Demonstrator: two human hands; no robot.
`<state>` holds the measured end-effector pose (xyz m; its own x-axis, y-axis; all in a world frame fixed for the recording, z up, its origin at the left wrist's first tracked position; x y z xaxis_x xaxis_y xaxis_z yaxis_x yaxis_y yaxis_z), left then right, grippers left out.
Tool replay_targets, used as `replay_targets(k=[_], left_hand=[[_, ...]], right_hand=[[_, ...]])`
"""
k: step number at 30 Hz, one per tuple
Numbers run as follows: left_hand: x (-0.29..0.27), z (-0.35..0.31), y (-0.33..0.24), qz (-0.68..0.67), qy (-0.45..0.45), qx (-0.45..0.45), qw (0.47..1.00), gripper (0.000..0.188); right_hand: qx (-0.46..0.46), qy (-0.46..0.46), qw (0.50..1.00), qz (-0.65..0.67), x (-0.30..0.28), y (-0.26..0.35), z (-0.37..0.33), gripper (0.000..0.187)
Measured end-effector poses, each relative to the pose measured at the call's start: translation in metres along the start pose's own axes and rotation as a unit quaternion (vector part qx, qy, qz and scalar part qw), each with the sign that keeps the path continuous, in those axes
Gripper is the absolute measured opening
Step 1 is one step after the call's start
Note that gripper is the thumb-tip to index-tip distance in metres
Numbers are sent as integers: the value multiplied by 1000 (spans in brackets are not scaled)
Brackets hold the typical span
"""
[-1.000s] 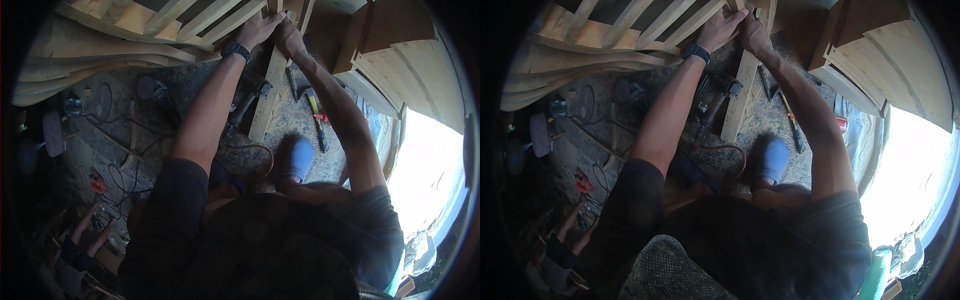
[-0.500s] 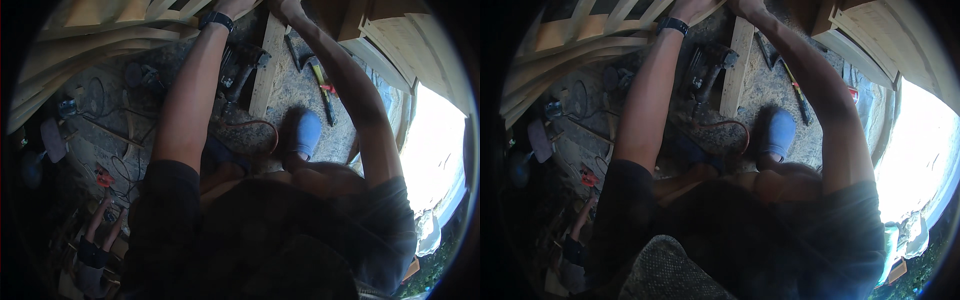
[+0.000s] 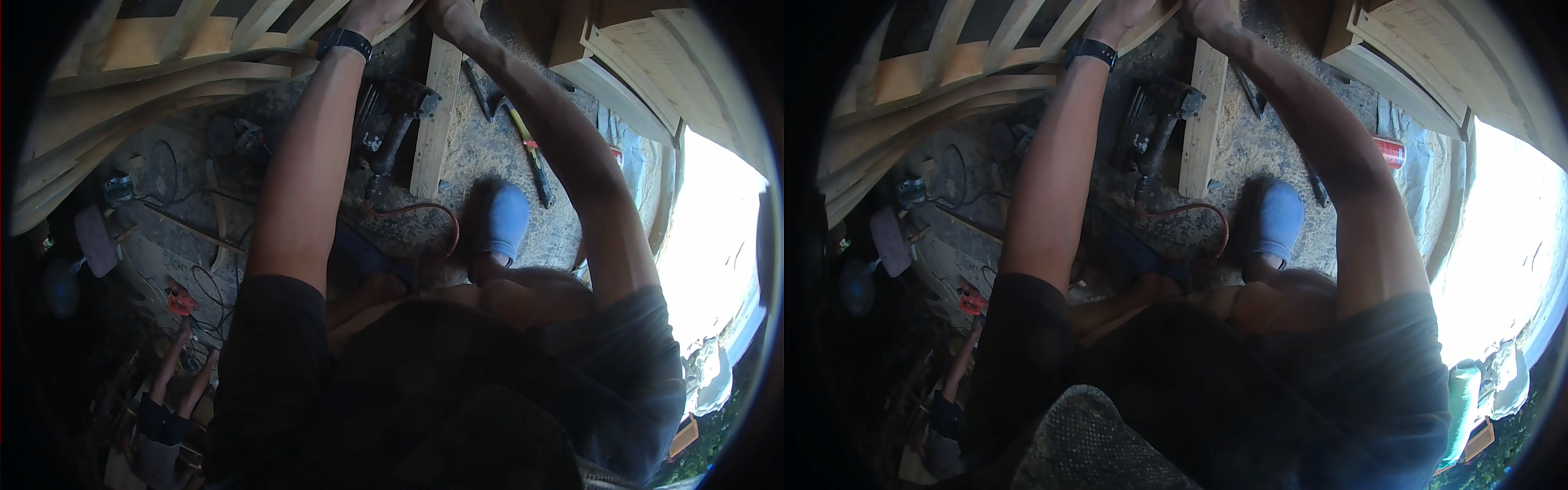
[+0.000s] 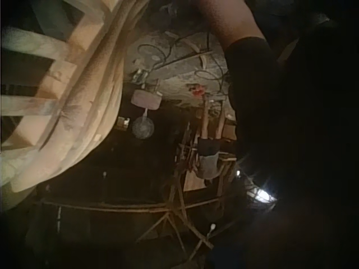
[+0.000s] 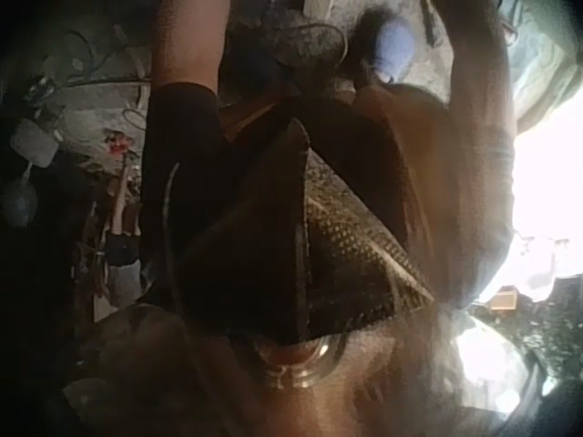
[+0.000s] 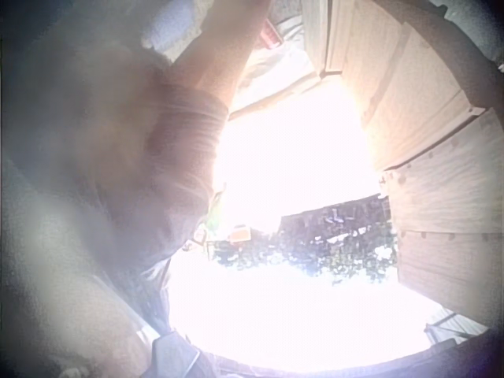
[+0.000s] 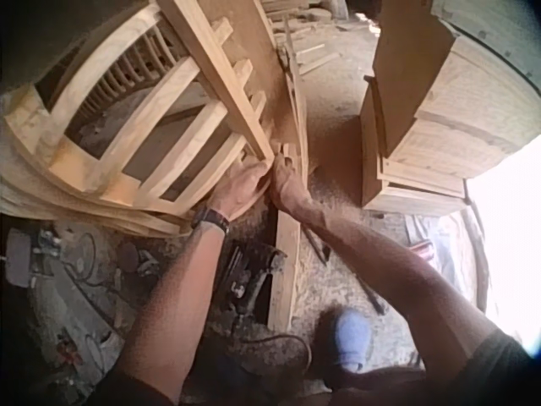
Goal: The person applies adhesive to small wood blocks and attaches them to a curved wooden lattice frame. They use a hammer and a pneumatic nail gun to secure components, and later use a power sander to smooth the wooden slats of the frame.
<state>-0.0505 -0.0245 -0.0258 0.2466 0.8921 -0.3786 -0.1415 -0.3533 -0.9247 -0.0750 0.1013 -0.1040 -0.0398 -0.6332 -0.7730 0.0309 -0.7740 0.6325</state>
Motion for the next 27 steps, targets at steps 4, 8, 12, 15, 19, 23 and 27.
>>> replay_targets(k=[4,8,12,15,19,23,27], left_hand=[[-5,-6,-11,91,-20,217,972,50],[0,-3,-9,-74,-104,111,986,48],[6,6,-26,61,-205,73,974,53],[1,5,-27,70,-224,117,965,61],[-3,-5,-21,45,-193,71,978,60],[8,0,-26,2,-148,86,985,57],[3,-2,-5,33,-130,78,988,55]], right_hand=[[9,34,999,29,1,13,-5,57],[-19,45,998,42,7,11,-9,60],[-52,-4,998,44,7,-7,3,56],[-104,-22,991,77,5,-3,-3,43],[-16,11,989,149,4,2,-9,28],[-51,-34,989,133,4,-14,-11,23],[-7,15,987,158,4,-4,-12,22]])
Point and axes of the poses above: each hand's wrist, its own z-axis towards the middle knuckle, its own x-axis out of the palm, y = z × x, the point moved 4 cm from there along z, towards the middle knuckle, and after that the axes turned 14 degrees about x, right-handed, at the moved point
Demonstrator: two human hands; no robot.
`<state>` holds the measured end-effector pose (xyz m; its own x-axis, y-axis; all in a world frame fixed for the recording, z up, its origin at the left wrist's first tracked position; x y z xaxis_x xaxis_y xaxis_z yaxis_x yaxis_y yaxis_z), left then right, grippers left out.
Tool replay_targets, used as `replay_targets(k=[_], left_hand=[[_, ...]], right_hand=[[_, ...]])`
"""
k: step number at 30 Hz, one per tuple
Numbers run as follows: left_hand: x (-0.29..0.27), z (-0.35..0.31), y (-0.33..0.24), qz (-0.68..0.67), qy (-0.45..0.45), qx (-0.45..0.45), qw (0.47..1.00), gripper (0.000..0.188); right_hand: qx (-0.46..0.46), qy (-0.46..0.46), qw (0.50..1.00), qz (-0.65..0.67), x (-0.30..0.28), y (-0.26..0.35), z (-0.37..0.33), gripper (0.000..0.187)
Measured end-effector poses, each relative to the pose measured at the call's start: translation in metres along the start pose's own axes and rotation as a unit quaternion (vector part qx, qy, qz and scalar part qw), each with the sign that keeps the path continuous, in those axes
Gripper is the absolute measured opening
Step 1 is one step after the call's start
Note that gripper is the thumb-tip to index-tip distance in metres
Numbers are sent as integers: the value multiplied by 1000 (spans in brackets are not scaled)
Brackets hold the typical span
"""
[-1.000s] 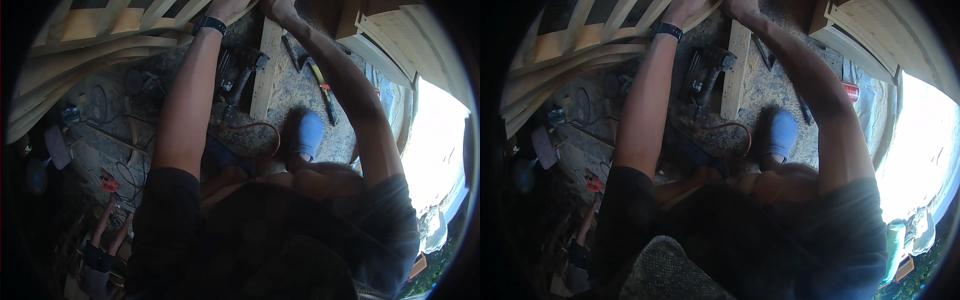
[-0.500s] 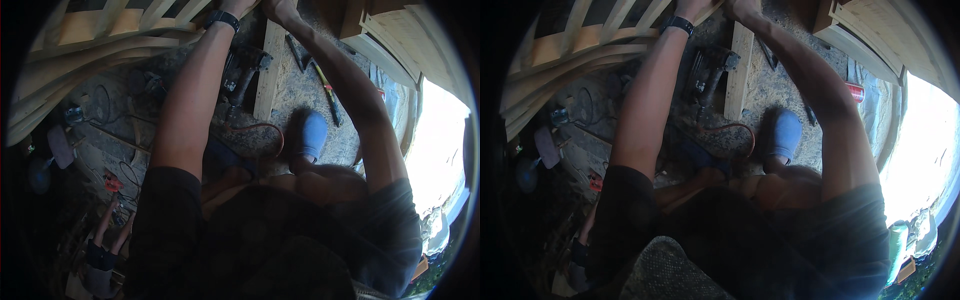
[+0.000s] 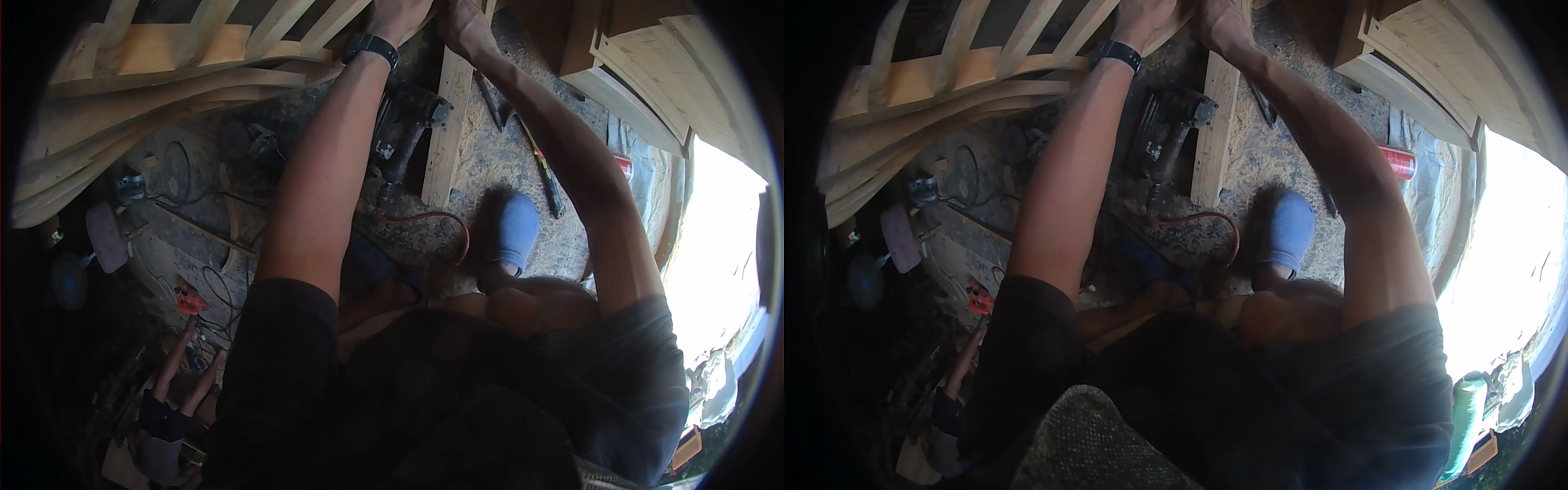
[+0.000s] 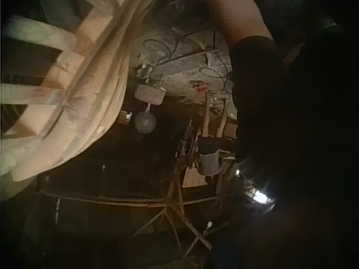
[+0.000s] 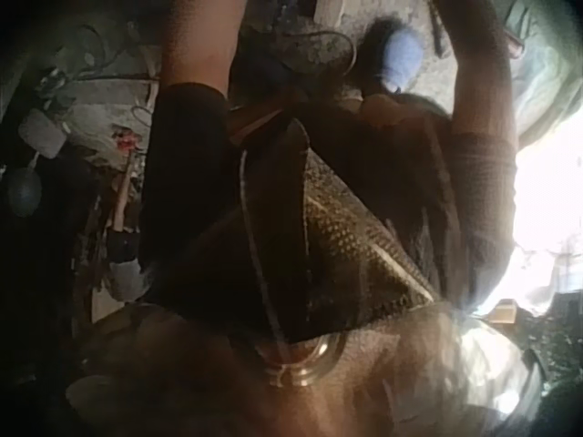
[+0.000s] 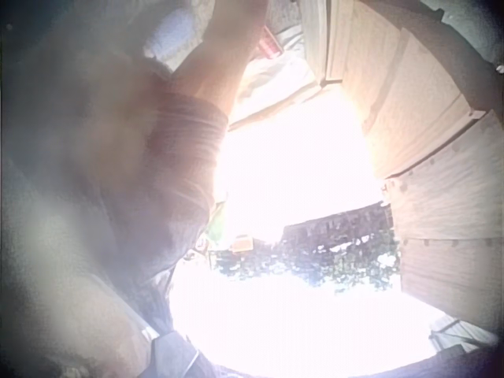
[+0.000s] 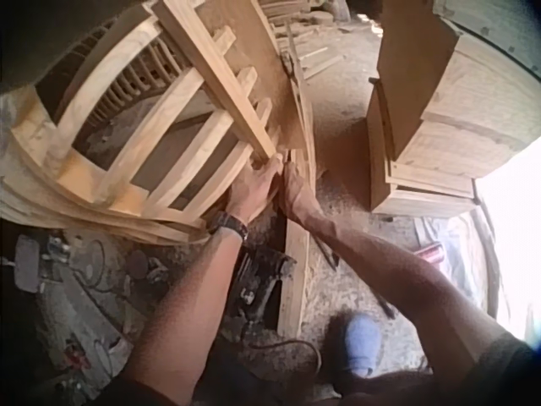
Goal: The person applies adhesive to small wood blocks and attaches them to a curved wooden lattice frame. They use a hammer and a pneumatic nail gun to secure components, and later use a power sander to smooth the wooden slats of the frame.
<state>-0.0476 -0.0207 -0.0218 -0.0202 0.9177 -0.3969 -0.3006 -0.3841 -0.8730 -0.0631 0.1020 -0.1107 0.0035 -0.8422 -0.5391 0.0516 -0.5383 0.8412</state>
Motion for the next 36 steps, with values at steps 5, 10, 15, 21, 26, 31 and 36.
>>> replay_targets(k=[5,10,15,21,26,31,36], left_hand=[[-4,11,17,232,66,229,943,48],[-2,-1,23,351,114,290,883,45],[-1,1,14,215,97,209,949,39],[3,4,-12,227,77,145,960,39],[-3,-2,-9,24,23,-73,997,42],[-8,4,-12,76,61,-15,995,40],[4,-2,5,-209,9,-94,973,37]], right_hand=[[-94,-66,993,-17,-4,3,11,24],[-33,-1,999,-4,2,10,11,25],[-42,-27,999,-12,1,6,4,24],[-62,-5,993,-103,6,-10,22,25],[37,30,999,-5,-3,4,0,32],[84,55,994,30,-17,25,-7,31],[130,29,991,10,-8,21,-3,39]])
Point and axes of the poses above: each hand's wrist, its own z-axis towards the middle knuckle, its own x-axis out of the palm, y = z × x, the point moved 4 cm from there along z, towards the middle knuckle, and after that the axes turned 14 degrees about x, right-handed, at the moved point
